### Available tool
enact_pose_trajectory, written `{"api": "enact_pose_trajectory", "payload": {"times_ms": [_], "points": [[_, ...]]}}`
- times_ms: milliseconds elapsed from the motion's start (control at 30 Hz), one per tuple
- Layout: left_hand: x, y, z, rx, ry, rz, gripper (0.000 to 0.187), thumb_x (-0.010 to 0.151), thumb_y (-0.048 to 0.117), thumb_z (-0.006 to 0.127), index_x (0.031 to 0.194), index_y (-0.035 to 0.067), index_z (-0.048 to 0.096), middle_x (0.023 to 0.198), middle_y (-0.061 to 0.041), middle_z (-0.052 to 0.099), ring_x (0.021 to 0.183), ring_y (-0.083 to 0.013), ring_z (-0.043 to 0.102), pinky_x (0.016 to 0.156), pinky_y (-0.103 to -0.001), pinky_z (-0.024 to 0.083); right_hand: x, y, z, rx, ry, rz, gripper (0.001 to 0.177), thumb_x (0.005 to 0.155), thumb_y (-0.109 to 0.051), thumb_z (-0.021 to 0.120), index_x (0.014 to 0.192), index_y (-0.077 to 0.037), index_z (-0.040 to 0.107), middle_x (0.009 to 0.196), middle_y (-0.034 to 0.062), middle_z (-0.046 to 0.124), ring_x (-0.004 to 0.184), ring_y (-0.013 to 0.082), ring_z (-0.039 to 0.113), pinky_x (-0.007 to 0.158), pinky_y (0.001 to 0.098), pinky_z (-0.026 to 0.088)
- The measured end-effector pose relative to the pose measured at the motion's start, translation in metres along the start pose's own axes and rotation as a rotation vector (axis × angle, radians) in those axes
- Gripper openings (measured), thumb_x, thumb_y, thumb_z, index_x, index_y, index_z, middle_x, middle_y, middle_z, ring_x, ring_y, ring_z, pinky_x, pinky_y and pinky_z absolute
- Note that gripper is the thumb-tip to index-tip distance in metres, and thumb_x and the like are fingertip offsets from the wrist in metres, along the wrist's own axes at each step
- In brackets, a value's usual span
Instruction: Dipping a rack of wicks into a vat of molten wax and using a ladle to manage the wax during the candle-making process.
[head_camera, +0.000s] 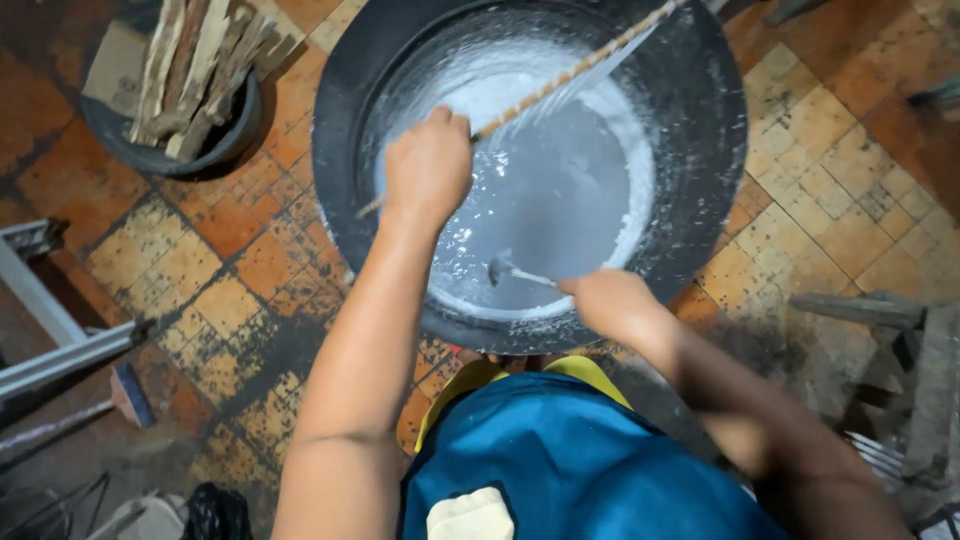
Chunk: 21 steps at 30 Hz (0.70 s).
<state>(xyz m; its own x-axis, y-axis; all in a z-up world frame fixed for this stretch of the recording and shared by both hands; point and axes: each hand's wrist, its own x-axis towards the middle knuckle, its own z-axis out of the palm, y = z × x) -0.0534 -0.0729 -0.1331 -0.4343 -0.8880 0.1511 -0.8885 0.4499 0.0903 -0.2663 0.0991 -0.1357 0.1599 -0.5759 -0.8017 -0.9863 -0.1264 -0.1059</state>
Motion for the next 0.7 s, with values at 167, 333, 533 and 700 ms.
{"api": "enact_pose_trajectory", "payload": {"times_ms": [167, 333, 533, 700], "points": [[-0.033, 0.028, 0.035, -0.096, -0.19, -0.048, 0.015, 0.095, 0.02, 0.062, 0.102, 0.009, 0.069, 0.1, -0.011, 0.067, 0.084, -0.0387, 0.072, 0.065, -0.054, 0.057, -0.05, 0.037, 0.034, 0.129, 0.16, 0.082, 0.041, 0.105, -0.029, 0.047, 0.145, -0.035, 0.058, 0.102, 0.0112, 0.076, 0.096, 0.0322, 0.072, 0.076, 0.0477, 0.058], [-0.044, 0.034, 0.082, -0.222, -0.389, -0.093, 0.019, 0.095, 0.018, 0.068, 0.107, 0.004, 0.071, 0.106, -0.014, 0.069, 0.095, -0.0415, 0.074, 0.081, -0.056, 0.06, -0.085, 0.048, 0.033, 0.235, 0.236, 0.119, 0.039, 0.102, -0.029, 0.053, 0.139, -0.033, 0.066, 0.102, 0.0156, 0.077, 0.1, 0.0352, 0.075, 0.087, 0.0509, 0.06], [-0.041, 0.004, 0.208, -0.285, -0.66, -0.18, 0.024, 0.101, 0.023, 0.06, 0.117, 0.007, 0.071, 0.12, -0.013, 0.067, 0.111, -0.0417, 0.07, 0.094, -0.056, 0.056, -0.089, 0.05, 0.035, 0.333, 0.176, 0.149, 0.044, 0.102, -0.031, 0.049, 0.144, -0.039, 0.06, 0.113, 0.0209, 0.075, 0.114, 0.0382, 0.072, 0.098, 0.0516, 0.057], [-0.039, -0.027, 0.328, -0.391, -0.745, -0.344, 0.031, 0.101, 0.03, 0.051, 0.119, 0.018, 0.073, 0.124, -0.013, 0.063, 0.102, -0.0413, 0.067, 0.085, -0.054, 0.052, -0.063, 0.066, 0.078, 0.394, 0.247, 0.067, 0.046, 0.1, -0.033, 0.05, 0.146, -0.038, 0.055, 0.082, 0.0058, 0.079, 0.06, 0.0316, 0.073, 0.054, 0.0488, 0.053]]}}
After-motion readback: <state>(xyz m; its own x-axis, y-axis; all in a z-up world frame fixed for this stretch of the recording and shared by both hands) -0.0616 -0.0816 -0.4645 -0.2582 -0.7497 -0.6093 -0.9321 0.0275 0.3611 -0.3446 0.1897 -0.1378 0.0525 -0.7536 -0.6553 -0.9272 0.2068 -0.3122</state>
